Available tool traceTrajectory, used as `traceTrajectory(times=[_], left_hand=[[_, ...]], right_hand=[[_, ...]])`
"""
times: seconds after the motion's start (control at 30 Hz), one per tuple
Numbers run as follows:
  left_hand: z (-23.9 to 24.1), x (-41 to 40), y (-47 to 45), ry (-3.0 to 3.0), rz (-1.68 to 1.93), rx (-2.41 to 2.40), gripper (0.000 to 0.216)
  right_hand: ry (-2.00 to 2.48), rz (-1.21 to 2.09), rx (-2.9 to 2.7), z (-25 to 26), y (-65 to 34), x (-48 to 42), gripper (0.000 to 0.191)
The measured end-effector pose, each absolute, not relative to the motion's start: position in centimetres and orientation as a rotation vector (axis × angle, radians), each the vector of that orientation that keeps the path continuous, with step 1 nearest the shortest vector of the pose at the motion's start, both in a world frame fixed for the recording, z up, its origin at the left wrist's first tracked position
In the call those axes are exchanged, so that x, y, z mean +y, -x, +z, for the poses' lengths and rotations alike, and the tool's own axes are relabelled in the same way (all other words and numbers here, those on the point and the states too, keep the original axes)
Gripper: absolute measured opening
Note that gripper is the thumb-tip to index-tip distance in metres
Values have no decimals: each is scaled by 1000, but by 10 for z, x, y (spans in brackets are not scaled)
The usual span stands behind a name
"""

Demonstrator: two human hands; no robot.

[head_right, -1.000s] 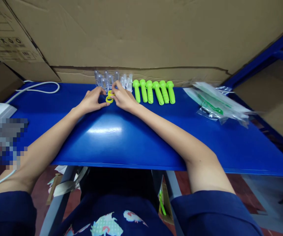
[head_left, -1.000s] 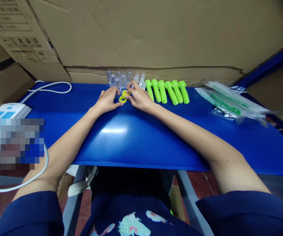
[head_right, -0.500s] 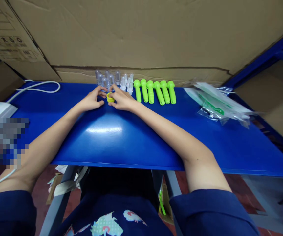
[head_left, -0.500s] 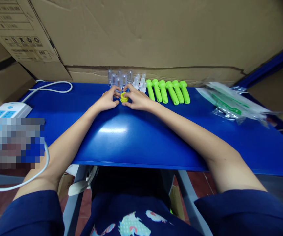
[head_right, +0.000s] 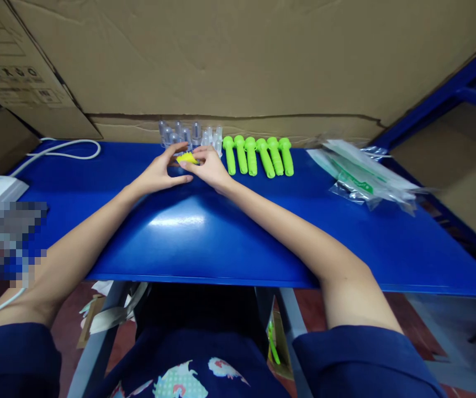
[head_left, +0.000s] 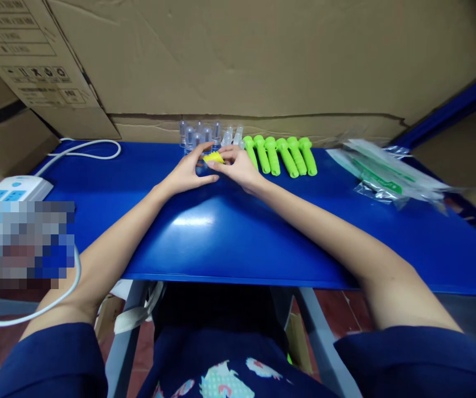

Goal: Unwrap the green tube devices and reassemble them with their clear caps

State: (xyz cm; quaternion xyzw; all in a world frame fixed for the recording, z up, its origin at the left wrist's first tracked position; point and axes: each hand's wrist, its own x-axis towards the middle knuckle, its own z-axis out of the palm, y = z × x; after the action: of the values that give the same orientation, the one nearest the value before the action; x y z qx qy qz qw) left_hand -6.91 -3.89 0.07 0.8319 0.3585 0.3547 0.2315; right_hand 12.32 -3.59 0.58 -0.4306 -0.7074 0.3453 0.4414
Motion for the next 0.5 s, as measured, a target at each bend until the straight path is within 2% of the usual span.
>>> traceTrajectory(times=[0.13, 0.2, 0.3, 0.5], left_hand=[[3, -53, 50, -2301, 1122, 1018, 68], [2, -57, 46, -2316, 1131, 1054, 56], [1, -58, 44, -2312, 1108, 1109, 49], [0, -57, 47, -2225, 1074, 1033, 50]], right_hand=[[961, 1329, -1471, 6, -125, -56, 45], [958, 1439, -1369, 4, -125, -62, 53], [951, 1470, -1296, 1, -125, -67, 52], [953, 1436, -1359, 3, -129, -71, 49]])
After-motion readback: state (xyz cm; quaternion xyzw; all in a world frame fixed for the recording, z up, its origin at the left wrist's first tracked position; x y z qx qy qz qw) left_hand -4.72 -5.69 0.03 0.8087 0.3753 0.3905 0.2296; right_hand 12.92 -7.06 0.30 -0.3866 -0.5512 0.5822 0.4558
